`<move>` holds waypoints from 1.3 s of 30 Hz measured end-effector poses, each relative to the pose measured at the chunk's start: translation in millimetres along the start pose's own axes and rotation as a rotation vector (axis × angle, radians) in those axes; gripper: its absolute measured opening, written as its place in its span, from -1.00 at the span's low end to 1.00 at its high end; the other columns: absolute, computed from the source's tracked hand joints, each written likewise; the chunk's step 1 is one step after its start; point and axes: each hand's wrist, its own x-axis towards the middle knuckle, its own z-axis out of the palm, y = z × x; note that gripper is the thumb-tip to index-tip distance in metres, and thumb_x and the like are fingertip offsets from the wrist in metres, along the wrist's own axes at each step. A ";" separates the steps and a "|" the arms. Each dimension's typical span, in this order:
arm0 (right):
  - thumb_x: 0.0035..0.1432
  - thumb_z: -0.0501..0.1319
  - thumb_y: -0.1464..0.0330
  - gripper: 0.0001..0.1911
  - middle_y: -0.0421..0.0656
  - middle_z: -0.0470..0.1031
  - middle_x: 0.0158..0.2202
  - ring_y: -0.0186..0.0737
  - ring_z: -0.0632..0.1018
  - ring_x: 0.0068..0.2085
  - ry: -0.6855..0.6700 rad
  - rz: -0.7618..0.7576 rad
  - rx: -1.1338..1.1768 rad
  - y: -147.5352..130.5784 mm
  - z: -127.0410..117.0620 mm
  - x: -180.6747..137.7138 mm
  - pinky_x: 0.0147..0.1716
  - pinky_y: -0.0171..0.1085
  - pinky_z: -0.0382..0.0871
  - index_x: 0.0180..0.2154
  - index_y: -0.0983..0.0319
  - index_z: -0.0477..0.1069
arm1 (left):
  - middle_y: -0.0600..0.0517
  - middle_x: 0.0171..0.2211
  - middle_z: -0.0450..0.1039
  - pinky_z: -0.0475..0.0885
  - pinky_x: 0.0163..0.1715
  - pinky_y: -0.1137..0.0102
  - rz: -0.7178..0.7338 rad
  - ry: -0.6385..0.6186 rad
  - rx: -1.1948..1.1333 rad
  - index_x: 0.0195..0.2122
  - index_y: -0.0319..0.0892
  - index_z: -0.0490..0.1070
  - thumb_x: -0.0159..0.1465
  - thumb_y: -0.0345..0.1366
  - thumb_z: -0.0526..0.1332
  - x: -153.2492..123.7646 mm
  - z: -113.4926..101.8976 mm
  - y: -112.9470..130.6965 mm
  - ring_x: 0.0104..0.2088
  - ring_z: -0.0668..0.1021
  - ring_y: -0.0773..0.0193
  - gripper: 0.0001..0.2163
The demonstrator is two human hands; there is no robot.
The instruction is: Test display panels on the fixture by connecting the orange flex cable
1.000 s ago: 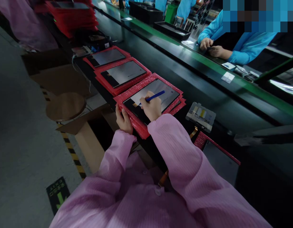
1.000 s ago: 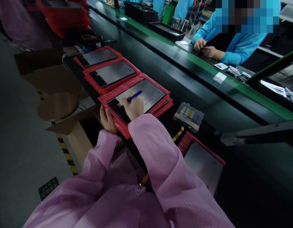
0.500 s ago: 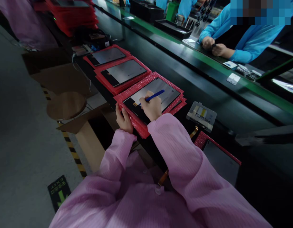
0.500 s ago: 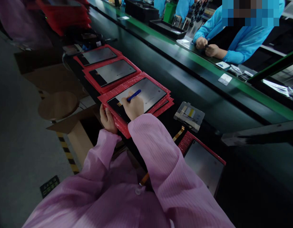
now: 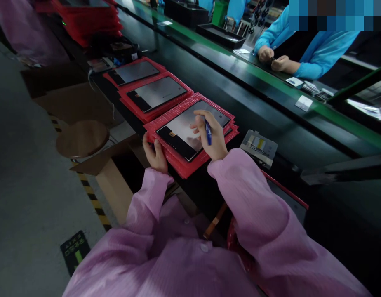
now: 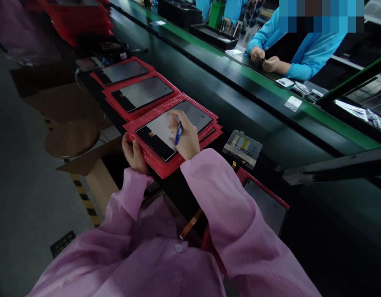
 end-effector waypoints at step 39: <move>0.23 0.11 0.56 -0.81 -0.14 0.49 -0.04 -0.20 0.46 -0.08 -0.060 -0.683 -0.561 -6.0 -13.9 -64.6 -0.16 -0.25 0.38 -0.27 0.21 0.43 | -0.03 -0.37 0.50 0.37 -0.47 0.39 1.205 -0.884 0.605 -0.06 -0.15 0.46 0.30 -0.30 0.04 74.5 -24.4 65.5 -0.34 0.57 0.22 -0.73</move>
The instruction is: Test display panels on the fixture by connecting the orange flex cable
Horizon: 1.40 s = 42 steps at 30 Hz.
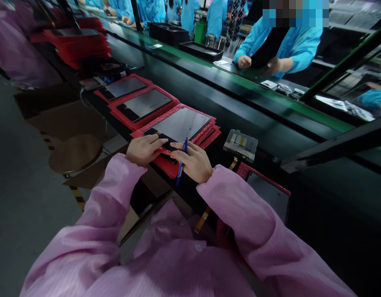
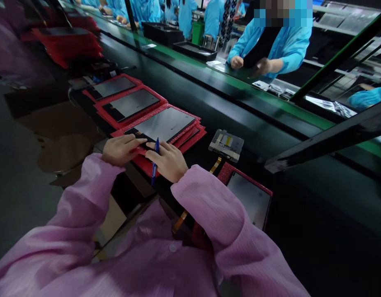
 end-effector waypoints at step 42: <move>0.17 0.11 0.32 -0.74 -0.31 0.27 -0.62 -0.37 0.36 -0.58 0.163 0.791 0.492 16.5 81.9 47.4 -0.57 -0.36 0.15 -0.52 0.17 0.10 | 0.08 -0.36 0.49 0.39 -0.35 0.34 -0.298 0.399 -0.402 -0.32 -0.04 0.45 0.19 -0.41 0.13 58.2 -11.8 -25.9 -0.32 0.53 0.24 -0.86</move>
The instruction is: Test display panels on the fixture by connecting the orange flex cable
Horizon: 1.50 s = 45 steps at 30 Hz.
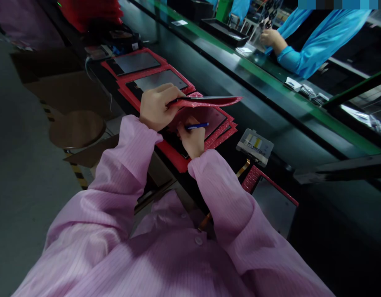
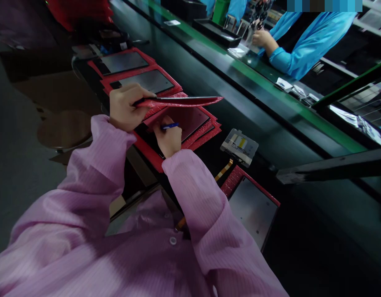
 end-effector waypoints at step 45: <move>0.26 0.12 0.50 -0.86 -0.09 0.48 -0.17 -0.18 0.42 -0.15 -0.128 -0.916 -0.934 14.6 -113.0 -59.7 -0.15 -0.22 0.33 -0.17 0.22 0.38 | 0.10 -0.54 0.43 0.27 -0.57 0.49 0.434 -0.201 0.336 -0.10 -0.13 0.42 0.13 -0.46 0.06 -87.6 -1.2 -5.9 -0.56 0.48 0.36 -0.68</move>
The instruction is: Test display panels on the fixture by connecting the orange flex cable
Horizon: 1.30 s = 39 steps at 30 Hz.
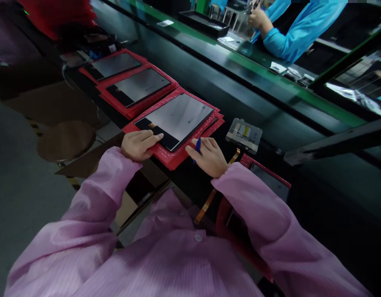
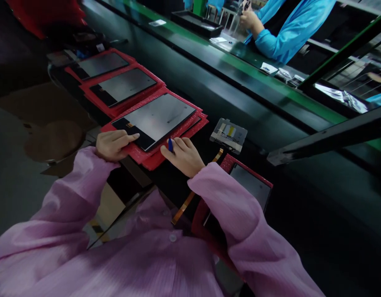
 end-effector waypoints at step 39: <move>0.32 -0.11 0.57 -0.67 -0.18 0.50 -0.06 -0.25 0.53 -0.12 0.059 0.058 0.245 22.8 0.8 59.9 -0.06 -0.19 0.39 -0.21 0.22 0.39 | 0.02 -0.41 0.41 0.37 -0.43 0.33 -0.214 -0.016 -0.023 -0.15 -0.10 0.43 0.32 -0.16 0.12 32.1 -9.5 -4.3 -0.38 0.48 0.27 -0.81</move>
